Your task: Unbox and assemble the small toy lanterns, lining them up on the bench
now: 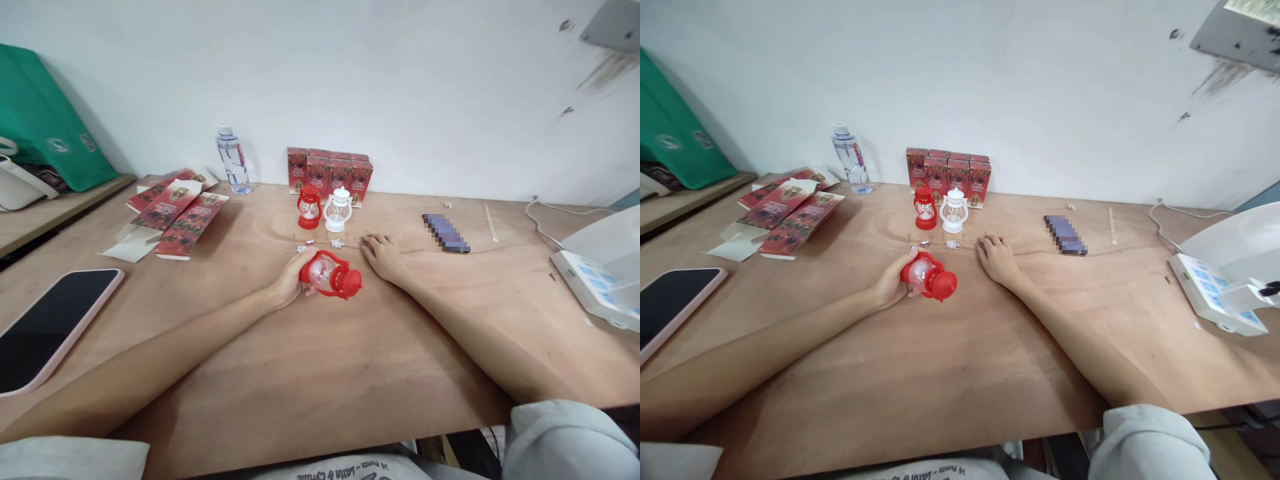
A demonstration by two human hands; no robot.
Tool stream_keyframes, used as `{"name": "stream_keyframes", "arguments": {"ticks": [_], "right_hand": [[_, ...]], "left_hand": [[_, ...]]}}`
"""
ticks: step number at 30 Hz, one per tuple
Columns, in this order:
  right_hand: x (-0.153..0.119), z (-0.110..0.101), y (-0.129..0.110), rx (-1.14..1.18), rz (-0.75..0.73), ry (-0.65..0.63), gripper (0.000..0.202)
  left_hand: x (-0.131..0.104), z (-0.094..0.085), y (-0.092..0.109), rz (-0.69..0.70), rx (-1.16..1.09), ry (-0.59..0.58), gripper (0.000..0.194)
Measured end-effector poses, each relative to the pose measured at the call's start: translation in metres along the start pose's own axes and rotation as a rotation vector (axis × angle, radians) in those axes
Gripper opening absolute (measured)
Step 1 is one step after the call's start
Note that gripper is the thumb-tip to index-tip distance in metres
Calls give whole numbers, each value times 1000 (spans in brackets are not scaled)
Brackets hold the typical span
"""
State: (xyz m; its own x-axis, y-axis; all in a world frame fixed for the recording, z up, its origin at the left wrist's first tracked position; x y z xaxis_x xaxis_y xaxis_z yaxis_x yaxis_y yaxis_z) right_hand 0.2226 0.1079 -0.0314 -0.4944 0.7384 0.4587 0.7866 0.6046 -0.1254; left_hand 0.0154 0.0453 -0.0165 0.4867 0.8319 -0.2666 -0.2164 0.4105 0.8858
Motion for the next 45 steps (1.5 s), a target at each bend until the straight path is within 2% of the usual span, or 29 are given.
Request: {"name": "stream_keyframes", "arguments": {"ticks": [2, 4, 6, 8, 10, 12, 15, 18, 22, 25, 29, 31, 34, 36, 38, 41, 45], "right_hand": [[-1, -5, -5, 20, 26, 55, 39], [-8, -16, -12, 100, 67, 209, 44], [-18, -28, -25, 260, 77, 396, 46], [-27, -35, -45, 456, 27, 473, 46], [-31, -36, -68, 672, -33, 428, 48], [-33, -33, -85, 902, -11, 378, 51], [-30, -24, -94, 1198, 152, 368, 55], [-25, -13, -89, 1393, 330, 306, 50], [-20, -6, -81, 1477, 482, 225, 31], [-19, -7, -82, 1477, 502, 176, 33], [-20, -5, -85, 1411, 473, 99, 37], [-21, -4, -86, 1377, 472, 85, 38], [-23, -4, -89, 1411, 489, 84, 33], [-24, -5, -95, 1525, 488, 73, 27], [-27, -4, -105, 1688, 483, 28, 23], [-35, 0, -120, 1921, 510, -78, 20], [-42, 2, -136, 2094, 551, -205, 26]], "left_hand": [[1, -3, -1, -37, -67, 46, 38], [2, -6, 0, -52, -129, 89, 32], [3, -9, 1, -43, -173, 116, 24], [3, -9, 1, -20, -172, 125, 23], [3, -8, 1, 21, -121, 121, 30], [2, -5, 1, 72, -28, 111, 40], [-2, -1, 0, 138, 149, 85, 46], [-5, 4, -2, 185, 346, 39, 50], [-14, 9, 2, 344, 552, 60, 59], [-23, 13, 8, 555, 698, 96, 63], [-38, 17, 12, 921, 825, 180, 65], [-43, 18, 13, 999, 806, 193, 64], [-49, 24, 21, 946, 788, 212, 61], [-56, 35, 32, 894, 841, 183, 58], [-66, 50, 47, 885, 953, 121, 51], [-79, 71, 64, 837, 1160, -51, 31], [-91, 80, 79, 702, 1271, -193, 23]]}}
Point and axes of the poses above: each hand's wrist, its own x-axis towards the middle knuckle, its own z-axis out of the palm, y = z × x, the point moved 5 cm from there along x, towards the middle knuckle, and after that the axes turned 13 degrees about -z, right-handed, at the moved point
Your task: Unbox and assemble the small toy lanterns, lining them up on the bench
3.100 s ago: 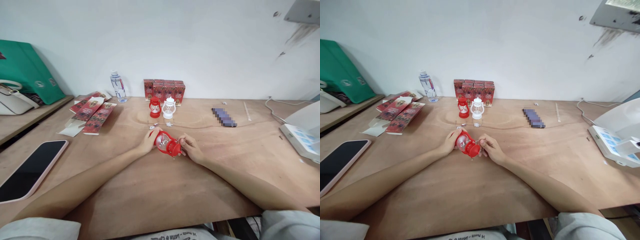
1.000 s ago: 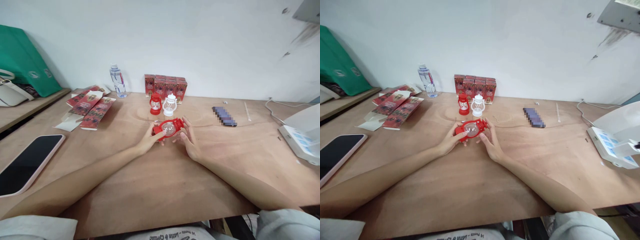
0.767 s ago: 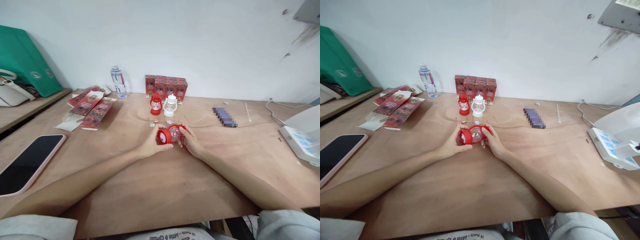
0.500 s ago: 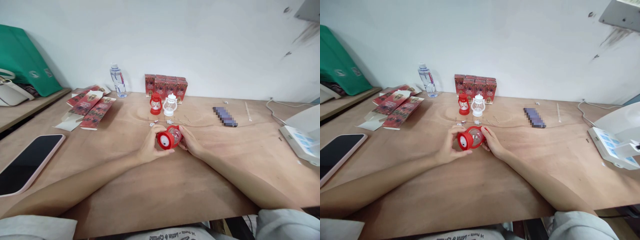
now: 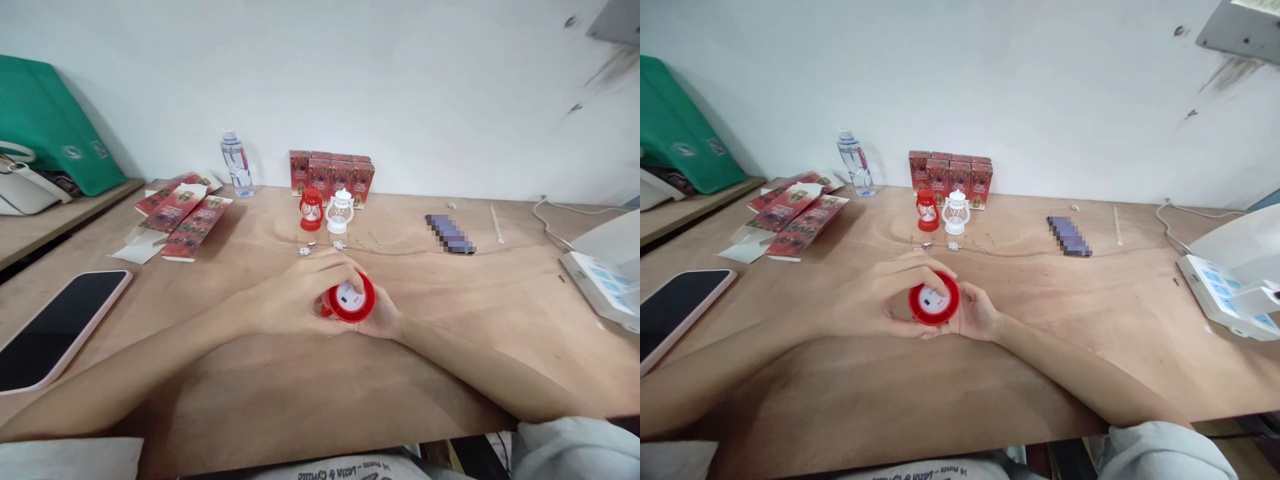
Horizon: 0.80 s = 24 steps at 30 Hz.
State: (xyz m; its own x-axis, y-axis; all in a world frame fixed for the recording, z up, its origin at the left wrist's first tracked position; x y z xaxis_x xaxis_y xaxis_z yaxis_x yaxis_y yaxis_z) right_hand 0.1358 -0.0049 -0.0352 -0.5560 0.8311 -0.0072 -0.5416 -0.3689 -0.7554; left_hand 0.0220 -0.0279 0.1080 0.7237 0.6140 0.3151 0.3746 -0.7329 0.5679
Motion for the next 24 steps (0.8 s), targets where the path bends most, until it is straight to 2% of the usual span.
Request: {"name": "stream_keyframes", "arguments": {"ticks": [4, 6, 10, 13, 18, 24], "right_hand": [[-2, 7, 0, 78, 41, -26, 37], [-1, 7, -1, 89, 41, -4, 41], [2, 6, -7, 59, -59, 34, 28], [4, 7, -8, 51, -77, 45, 24], [5, 7, -7, 82, -50, 48, 33], [6, 4, -5, 54, -24, 100, 38]], "left_hand": [[-6, 0, 1, -11, 62, -241, 25], [-8, 1, -1, 9, 146, -271, 27], [-6, -3, -7, -22, 303, -179, 32], [-3, -5, -9, -46, 361, -101, 33], [-3, -11, -15, -55, 443, 15, 29], [-3, -14, -17, -42, 462, 39, 26]]}}
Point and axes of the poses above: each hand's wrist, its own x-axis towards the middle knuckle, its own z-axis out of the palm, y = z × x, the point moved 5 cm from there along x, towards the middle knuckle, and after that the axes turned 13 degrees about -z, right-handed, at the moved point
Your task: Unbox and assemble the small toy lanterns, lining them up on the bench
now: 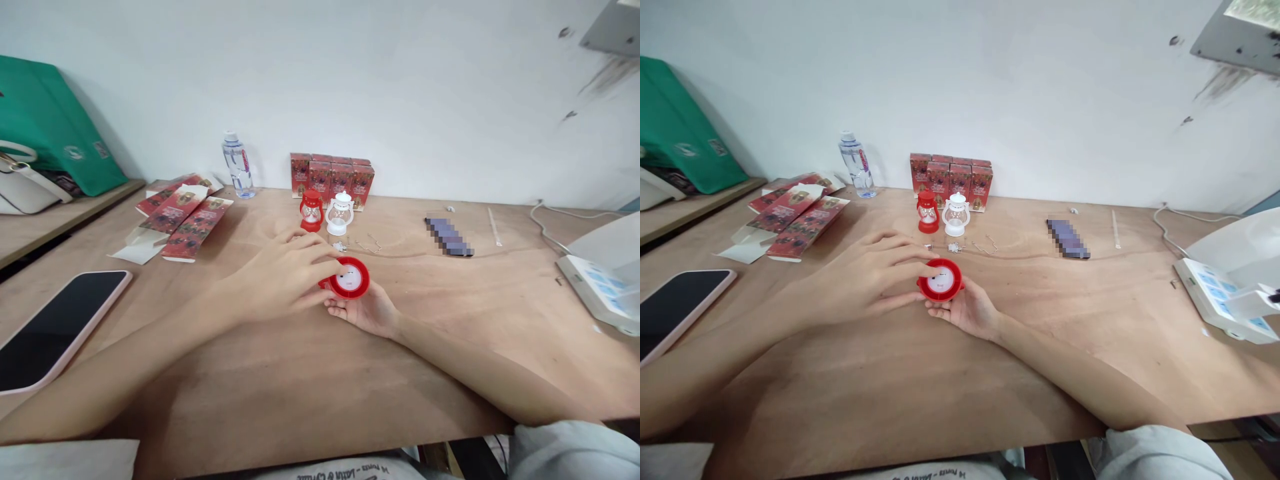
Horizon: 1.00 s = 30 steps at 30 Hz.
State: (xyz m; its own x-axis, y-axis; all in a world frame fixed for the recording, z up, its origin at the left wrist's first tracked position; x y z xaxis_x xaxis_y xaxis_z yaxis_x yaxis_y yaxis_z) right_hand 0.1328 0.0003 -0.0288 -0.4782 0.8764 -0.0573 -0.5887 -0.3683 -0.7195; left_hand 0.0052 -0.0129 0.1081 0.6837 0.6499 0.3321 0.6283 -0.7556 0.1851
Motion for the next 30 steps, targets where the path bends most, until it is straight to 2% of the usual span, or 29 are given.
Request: {"name": "stream_keyframes", "arguments": {"ticks": [5, 10, 22, 27, 30], "right_hand": [[1, -2, -2, -22, -71, 69, 27], [2, 2, -3, -70, -123, -15, 25], [6, -5, 0, -46, -136, -35, 25], [5, -5, -2, -86, -126, 3, 25], [5, -3, -2, -39, -106, 5, 24]], "left_hand": [[1, 4, 7, -8, -39, -11, 28], [1, 14, 6, -16, -46, 60, 22], [2, 21, 2, -27, -147, 140, 20], [2, 20, 5, -16, -81, 151, 23], [1, 21, 11, 28, 26, 197, 23]]}}
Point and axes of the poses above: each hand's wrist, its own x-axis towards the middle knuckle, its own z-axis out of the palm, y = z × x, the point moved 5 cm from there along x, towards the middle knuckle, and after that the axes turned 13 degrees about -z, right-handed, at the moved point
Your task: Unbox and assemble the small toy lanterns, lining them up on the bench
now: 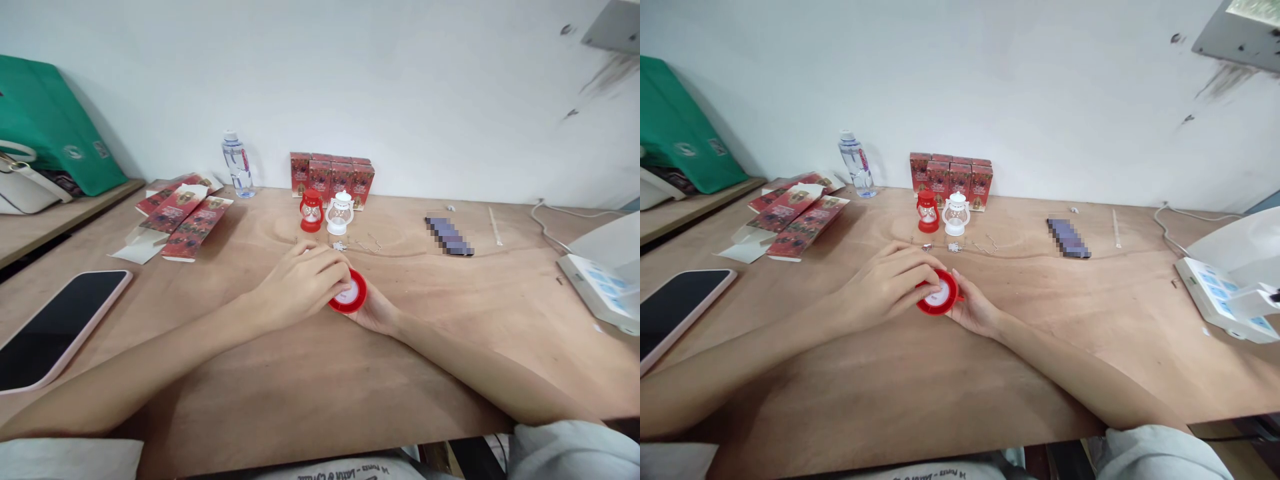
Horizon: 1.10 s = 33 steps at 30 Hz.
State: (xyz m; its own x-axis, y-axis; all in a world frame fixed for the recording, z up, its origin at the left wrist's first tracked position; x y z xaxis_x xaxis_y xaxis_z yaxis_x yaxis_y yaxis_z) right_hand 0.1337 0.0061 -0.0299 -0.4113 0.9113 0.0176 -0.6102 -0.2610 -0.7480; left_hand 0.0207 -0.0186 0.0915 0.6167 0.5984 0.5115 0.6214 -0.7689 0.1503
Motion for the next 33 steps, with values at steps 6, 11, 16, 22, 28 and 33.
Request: {"name": "stream_keyframes", "arguments": {"ticks": [6, 11, 16, 22, 28, 33], "right_hand": [[1, -2, 1, 47, -4, 12, 17], [-1, -5, 0, 29, -69, 61, 18], [-2, -8, 0, -44, -94, 120, 23], [3, -2, 1, 4, -4, 15, 23], [5, 1, 1, -6, 5, -10, 27], [4, 0, 2, -16, 24, -2, 27]], "left_hand": [[-3, 6, 5, 70, 165, 116, 19], [-9, 10, 10, 132, 99, 219, 15], [-6, -1, 12, 32, -218, 229, 19], [66, 26, -29, -310, -332, 86, 10], [129, 135, -60, -448, -240, -241, 12], [136, 173, -72, -572, -197, -313, 8]]}}
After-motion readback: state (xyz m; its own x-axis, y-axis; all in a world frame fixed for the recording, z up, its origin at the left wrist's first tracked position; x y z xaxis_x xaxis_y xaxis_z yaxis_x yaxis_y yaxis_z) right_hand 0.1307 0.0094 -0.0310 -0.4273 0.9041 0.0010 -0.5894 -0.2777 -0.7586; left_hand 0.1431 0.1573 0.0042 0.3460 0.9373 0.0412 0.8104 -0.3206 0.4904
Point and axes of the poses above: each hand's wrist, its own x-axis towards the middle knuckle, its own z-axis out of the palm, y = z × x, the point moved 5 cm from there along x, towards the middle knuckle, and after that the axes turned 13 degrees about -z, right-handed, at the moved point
